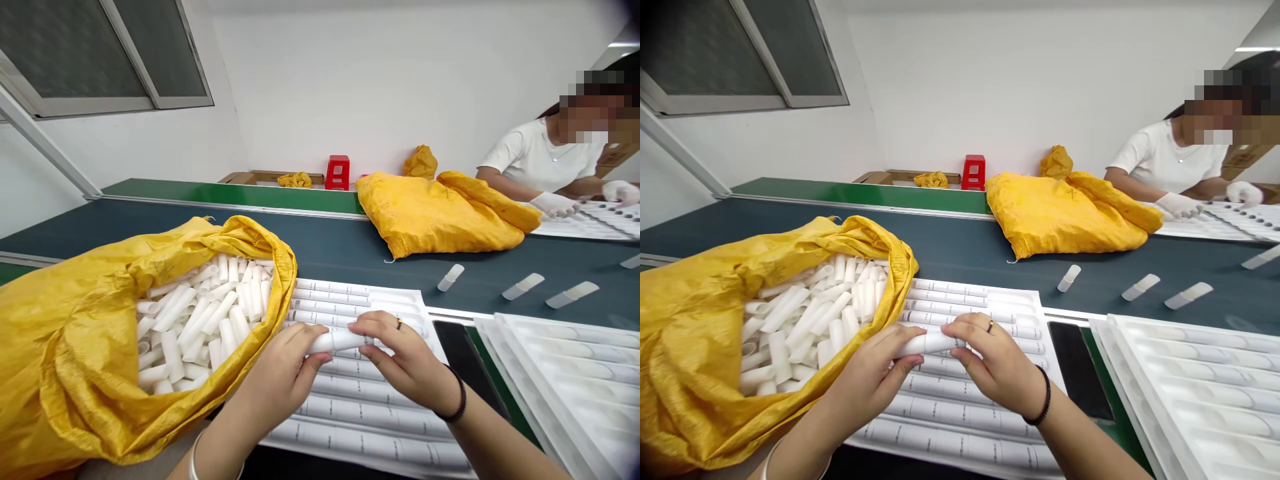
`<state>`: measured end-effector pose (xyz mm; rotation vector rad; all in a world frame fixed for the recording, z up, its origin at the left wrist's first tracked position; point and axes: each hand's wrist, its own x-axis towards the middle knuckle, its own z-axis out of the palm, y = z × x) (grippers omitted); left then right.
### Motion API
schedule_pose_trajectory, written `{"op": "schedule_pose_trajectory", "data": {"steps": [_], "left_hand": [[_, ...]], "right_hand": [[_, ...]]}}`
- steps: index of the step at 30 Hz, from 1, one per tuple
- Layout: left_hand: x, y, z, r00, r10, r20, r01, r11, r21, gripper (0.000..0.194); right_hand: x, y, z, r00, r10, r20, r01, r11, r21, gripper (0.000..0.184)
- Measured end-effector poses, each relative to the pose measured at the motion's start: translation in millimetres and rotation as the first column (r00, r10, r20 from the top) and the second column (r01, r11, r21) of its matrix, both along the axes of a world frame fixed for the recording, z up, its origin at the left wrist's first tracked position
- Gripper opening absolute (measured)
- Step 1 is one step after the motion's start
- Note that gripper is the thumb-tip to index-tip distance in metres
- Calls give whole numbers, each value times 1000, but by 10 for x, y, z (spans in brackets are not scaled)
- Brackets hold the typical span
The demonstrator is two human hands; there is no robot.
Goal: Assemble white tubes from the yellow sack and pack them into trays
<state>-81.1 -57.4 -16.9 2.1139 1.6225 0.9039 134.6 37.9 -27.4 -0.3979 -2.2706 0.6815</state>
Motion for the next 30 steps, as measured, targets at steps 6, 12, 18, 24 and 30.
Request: {"op": "schedule_pose_trajectory", "data": {"steps": [6, 12, 18, 24, 30], "left_hand": [[122, -5, 24, 1000, 14, 1, -14, 998, 66, 21], [205, -17, -128, 990, 27, -140, -26, 1000, 13, 35], [-628, 84, -115, 669, 586, -458, -576, 798, 178, 46], [-1494, 118, -231, 532, 527, -663, -795, 581, -176, 41], [-1514, -30, -342, 579, 457, -675, -776, 563, -284, 42]], "right_hand": [[10, -37, 39, 999, 37, -37, -35, 998, 55, 33], [-49, 244, -176, 960, -121, 252, 78, 982, 175, 26], [448, 1386, -521, 449, -729, 517, 773, 607, 184, 26], [971, 1770, -743, 243, -643, 726, 878, 464, 117, 25], [879, 1402, -670, 348, -561, 751, 801, 594, 73, 31]]}}
